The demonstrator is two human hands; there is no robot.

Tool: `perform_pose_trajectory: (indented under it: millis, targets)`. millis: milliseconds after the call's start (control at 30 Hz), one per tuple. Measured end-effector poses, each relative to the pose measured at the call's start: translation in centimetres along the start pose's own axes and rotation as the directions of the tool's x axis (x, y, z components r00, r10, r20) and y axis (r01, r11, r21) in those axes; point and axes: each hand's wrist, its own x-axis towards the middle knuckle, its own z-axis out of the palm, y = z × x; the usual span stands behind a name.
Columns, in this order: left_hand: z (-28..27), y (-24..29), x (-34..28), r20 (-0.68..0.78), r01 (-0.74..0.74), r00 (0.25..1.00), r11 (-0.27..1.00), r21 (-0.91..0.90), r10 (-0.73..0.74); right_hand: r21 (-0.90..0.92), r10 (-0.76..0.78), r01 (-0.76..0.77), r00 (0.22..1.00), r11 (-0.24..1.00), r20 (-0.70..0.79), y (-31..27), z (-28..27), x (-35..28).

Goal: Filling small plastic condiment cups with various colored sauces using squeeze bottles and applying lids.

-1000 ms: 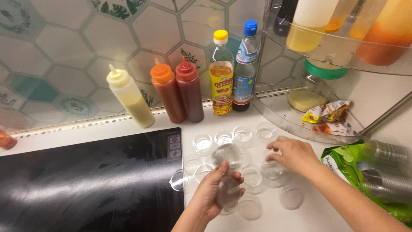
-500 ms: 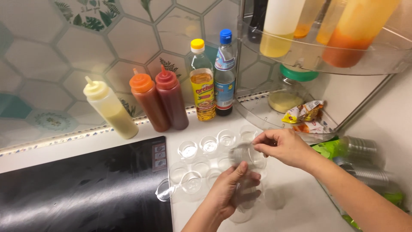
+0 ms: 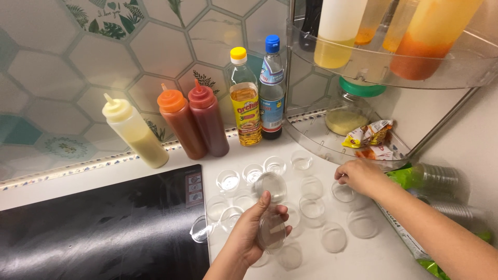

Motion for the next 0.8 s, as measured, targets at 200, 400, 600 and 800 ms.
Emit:
perform_pose_trajectory:
  millis: [200, 400, 600, 800]
  targets:
    - [-0.3, -0.7, -0.4, 0.022, 0.032, 0.999, 0.999, -0.013, -0.032, 0.085, -0.018, 0.029, 0.992, 0.996, -0.126, 1.2, 2.3, 1.6]
    - [-0.6, -2.0, -1.0, 0.114, 0.103, 0.988, 0.994, 0.047, -0.107, 0.395, -0.129, 0.237, 0.951, 0.888, -0.28, -7.1, -3.6, -3.7]
    - [-0.8, -3.0, -3.8, 0.132, 0.021, 0.991, 0.99, 0.138, -0.04, 0.693, -0.099, 0.143, 0.99, 0.707, -0.103, -15.8, -4.6, -8.6]
    - [-3.7, -3.7, -6.0, 0.066, -0.049, 0.997, 0.98, 0.193, 0.037, 0.697, -0.114, 0.182, 0.983, 0.693, -0.144, -18.1, -1.3, -9.0]
